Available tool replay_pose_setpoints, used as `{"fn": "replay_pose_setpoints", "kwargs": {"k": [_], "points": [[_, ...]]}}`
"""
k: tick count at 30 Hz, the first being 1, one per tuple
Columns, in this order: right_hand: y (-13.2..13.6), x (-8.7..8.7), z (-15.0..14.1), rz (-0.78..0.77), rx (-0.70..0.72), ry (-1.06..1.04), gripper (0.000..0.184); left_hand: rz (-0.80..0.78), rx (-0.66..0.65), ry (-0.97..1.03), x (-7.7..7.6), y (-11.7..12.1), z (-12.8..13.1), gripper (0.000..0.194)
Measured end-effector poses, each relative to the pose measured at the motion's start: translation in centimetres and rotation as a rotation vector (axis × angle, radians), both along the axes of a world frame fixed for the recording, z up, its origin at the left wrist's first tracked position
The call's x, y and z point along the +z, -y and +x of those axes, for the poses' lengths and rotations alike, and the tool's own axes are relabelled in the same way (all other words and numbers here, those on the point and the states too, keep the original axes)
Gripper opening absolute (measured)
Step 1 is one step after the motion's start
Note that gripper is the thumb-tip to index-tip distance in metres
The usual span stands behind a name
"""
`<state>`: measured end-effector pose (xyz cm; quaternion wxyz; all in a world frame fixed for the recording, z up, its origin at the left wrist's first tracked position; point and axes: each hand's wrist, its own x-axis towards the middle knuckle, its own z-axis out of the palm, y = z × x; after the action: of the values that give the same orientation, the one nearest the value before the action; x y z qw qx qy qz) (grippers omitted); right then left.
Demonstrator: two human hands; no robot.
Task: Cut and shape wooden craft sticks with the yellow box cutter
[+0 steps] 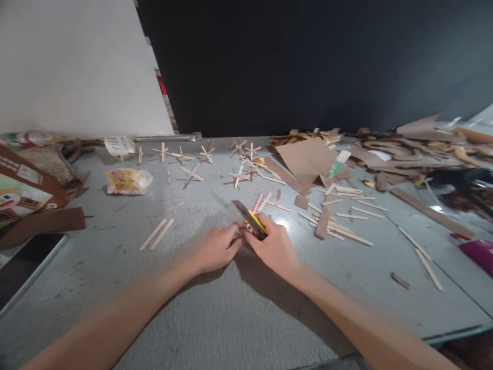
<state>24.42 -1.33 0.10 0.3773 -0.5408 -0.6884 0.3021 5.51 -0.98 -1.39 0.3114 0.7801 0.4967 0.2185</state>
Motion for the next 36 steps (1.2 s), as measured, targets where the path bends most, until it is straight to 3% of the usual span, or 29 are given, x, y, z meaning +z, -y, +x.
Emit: {"fn": "replay_pose_setpoints", "kwargs": {"k": [11,16,24,28,36], "points": [[-0.3,-0.4,0.1,0.043,0.065,0.081,0.030,-0.011,-0.019,0.169,-0.4,-0.4,-0.3,0.024],[-0.4,-0.2,0.2,0.030,0.060,0.113,0.032,-0.211,-0.057,0.359,-0.4,-0.7,-0.3,0.030],[-0.4,-0.1,0.5,0.001,0.029,0.091,0.036,-0.287,0.133,0.650,-0.6,-1.4,-0.4,0.026],[-0.5,-0.1,0.6,0.024,-0.018,0.080,0.042,-0.259,0.169,0.684,-0.2,-1.0,-0.3,0.034],[-0.6,-0.9,1.1,0.147,0.063,0.144,0.041,-0.221,0.156,0.657,-0.5,-0.8,-0.3,0.042]]}}
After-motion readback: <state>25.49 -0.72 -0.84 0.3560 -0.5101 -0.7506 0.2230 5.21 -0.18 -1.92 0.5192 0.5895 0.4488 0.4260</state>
